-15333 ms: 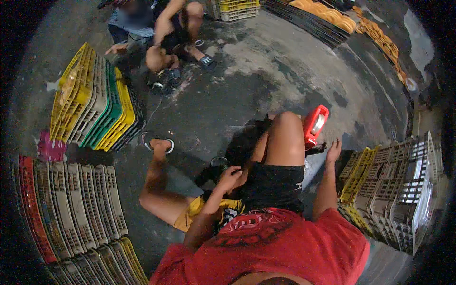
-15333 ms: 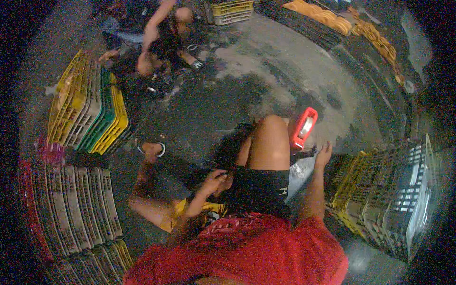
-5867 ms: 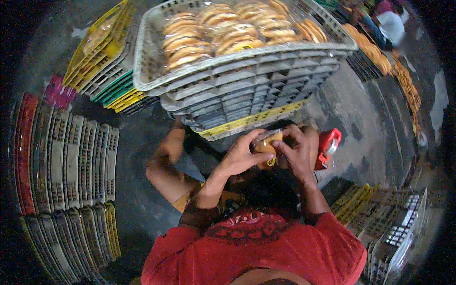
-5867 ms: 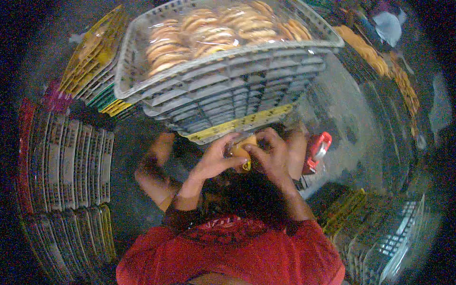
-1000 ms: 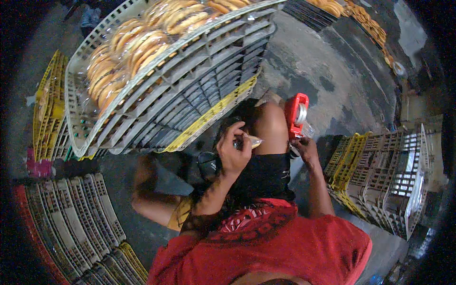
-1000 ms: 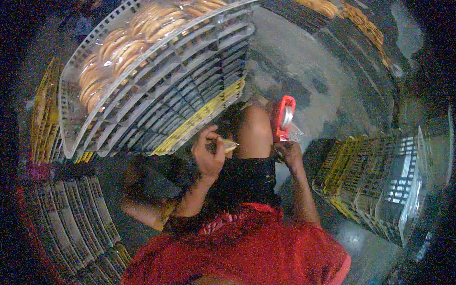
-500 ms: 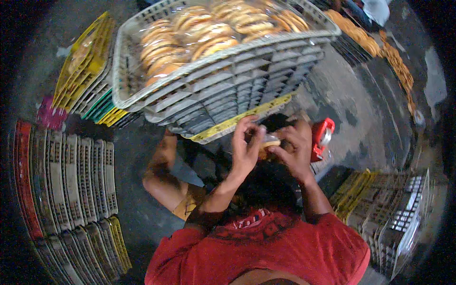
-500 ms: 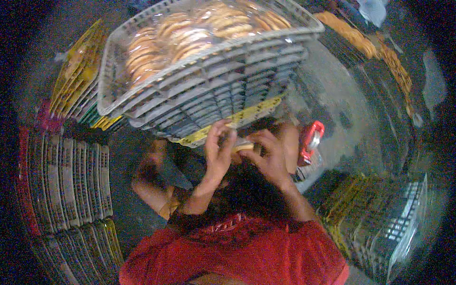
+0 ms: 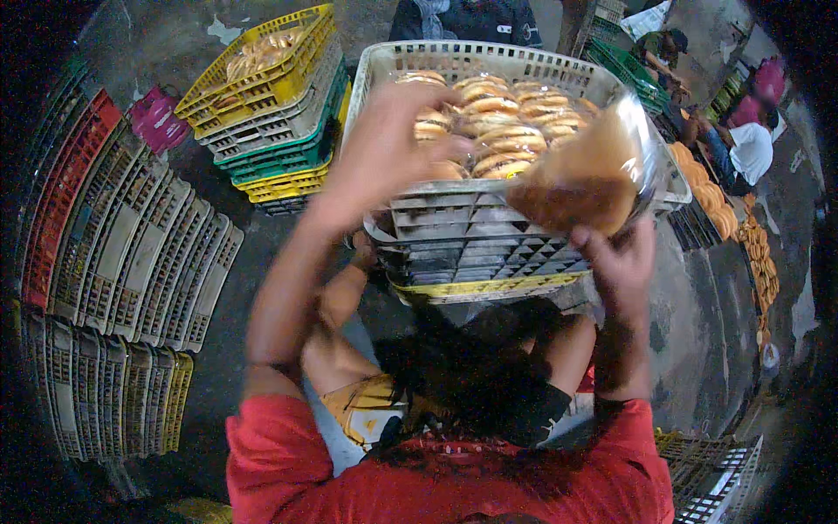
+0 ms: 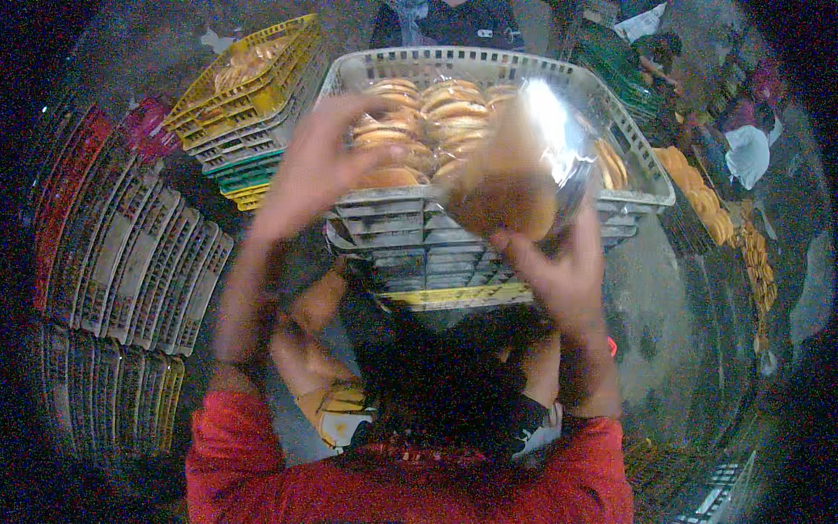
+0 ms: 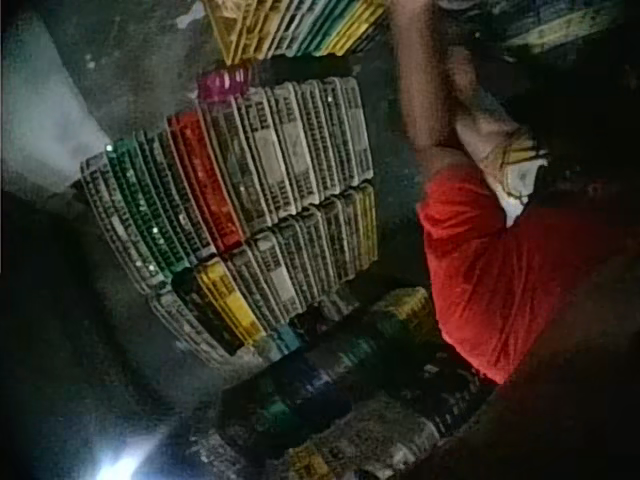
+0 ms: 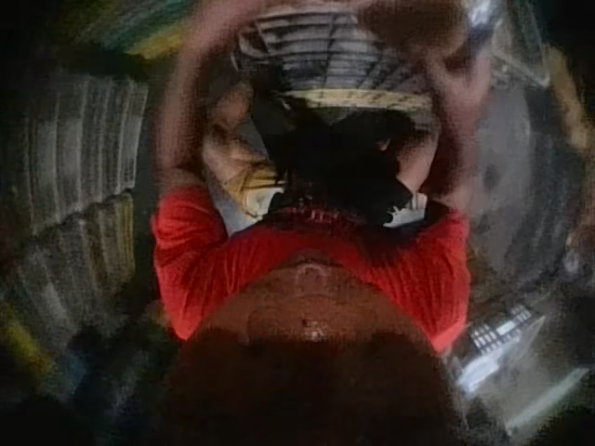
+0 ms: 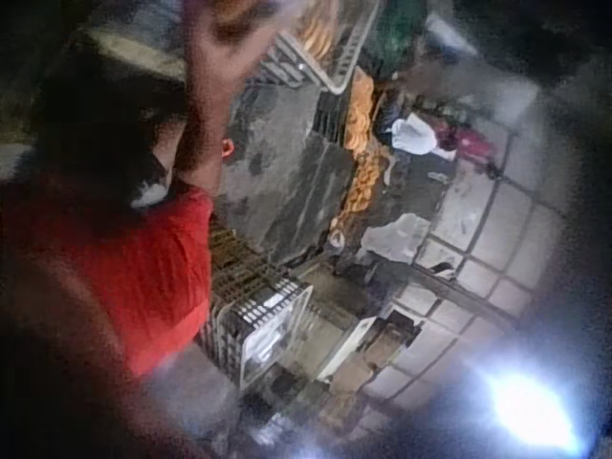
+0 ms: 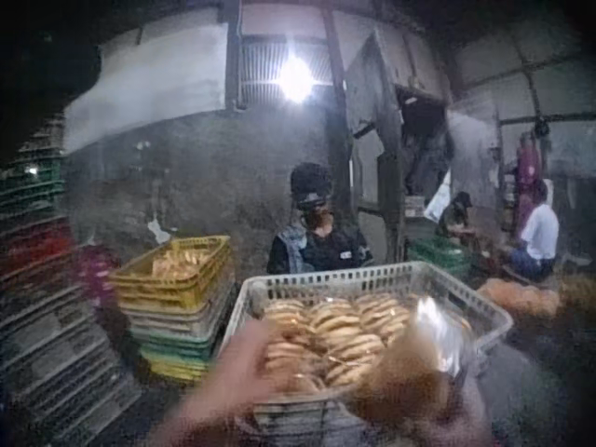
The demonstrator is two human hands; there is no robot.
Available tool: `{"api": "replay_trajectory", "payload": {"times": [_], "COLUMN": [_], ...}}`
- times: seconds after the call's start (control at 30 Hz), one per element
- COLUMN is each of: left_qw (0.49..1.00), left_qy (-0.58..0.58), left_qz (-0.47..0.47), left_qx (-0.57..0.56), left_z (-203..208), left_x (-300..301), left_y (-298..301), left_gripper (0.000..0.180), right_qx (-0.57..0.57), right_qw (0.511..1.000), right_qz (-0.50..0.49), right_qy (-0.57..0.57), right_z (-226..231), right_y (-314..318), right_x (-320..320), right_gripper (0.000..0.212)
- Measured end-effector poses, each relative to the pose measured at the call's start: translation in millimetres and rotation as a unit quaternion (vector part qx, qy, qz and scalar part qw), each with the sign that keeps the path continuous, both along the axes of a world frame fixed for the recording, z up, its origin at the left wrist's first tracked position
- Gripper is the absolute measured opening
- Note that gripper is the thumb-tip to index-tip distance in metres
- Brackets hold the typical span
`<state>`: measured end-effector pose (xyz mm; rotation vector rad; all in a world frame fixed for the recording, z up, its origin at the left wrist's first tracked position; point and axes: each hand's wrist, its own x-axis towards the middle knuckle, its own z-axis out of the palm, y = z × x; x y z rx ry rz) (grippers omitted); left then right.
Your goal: The person sits on the floor and repeatedly picks round bread rolls from a yellow crate, places them into clear plastic bags, seals the bags, and stacks the packaged rolls back into the crate. The process continues with multiple rolls throughout the clip.
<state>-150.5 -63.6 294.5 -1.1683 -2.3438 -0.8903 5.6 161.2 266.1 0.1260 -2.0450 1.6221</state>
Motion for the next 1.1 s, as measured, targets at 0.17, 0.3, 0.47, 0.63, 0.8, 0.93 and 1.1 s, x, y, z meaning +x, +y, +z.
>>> {"api": "replay_trajectory", "payload": {"times": [0.17,0.3,0.47,0.63,0.8,0.93,1.1], "left_qw": [0.906,0.942,0.909,0.953,0.9,0.911,0.644], "left_qy": [0.044,-0.123,-0.343,0.203,0.123,0.101,-0.346], "left_qz": [0.048,-0.128,-0.037,0.204,0.283,0.13,-0.374], "left_qx": [-0.419,-0.286,0.233,0.095,0.308,0.377,0.571], "left_z": [-30.4,-5.2,38.6,29.0,-10.8,-70.3,-136.5], "left_x": [-122.6,-80.4,-13.7,11.6,40.7,65.7,104.2], "left_y": [-22.8,-11.4,-74.1,-115.3,-84.8,-56.4,-0.9], "left_gripper": [0.031,0.025,0.026,0.03,0.028,0.043,0.06], "right_qx": [0.182,0.205,0.482,0.64,0.573,-0.036,-0.239], "right_qw": [0.971,0.96,0.801,0.643,0.757,0.934,0.952], "right_qz": [0.103,0.152,0.316,0.332,0.267,0.354,0.154], "right_qy": [0.112,0.118,-0.161,-0.26,-0.163,-0.028,-0.117], "right_z": [33.4,31.5,35.7,-1.1,2.7,18.2,-52.1], "right_y": [3.2,9.9,-40.8,-60.5,-62.6,-70.3,-44.2], "right_x": [-122.7,-208.6,-246.0,-242.6,-212.7,-114.5,-13.5], "right_gripper": [0.078,0.072,0.06,0.06,0.059,0.044,0.034]}}
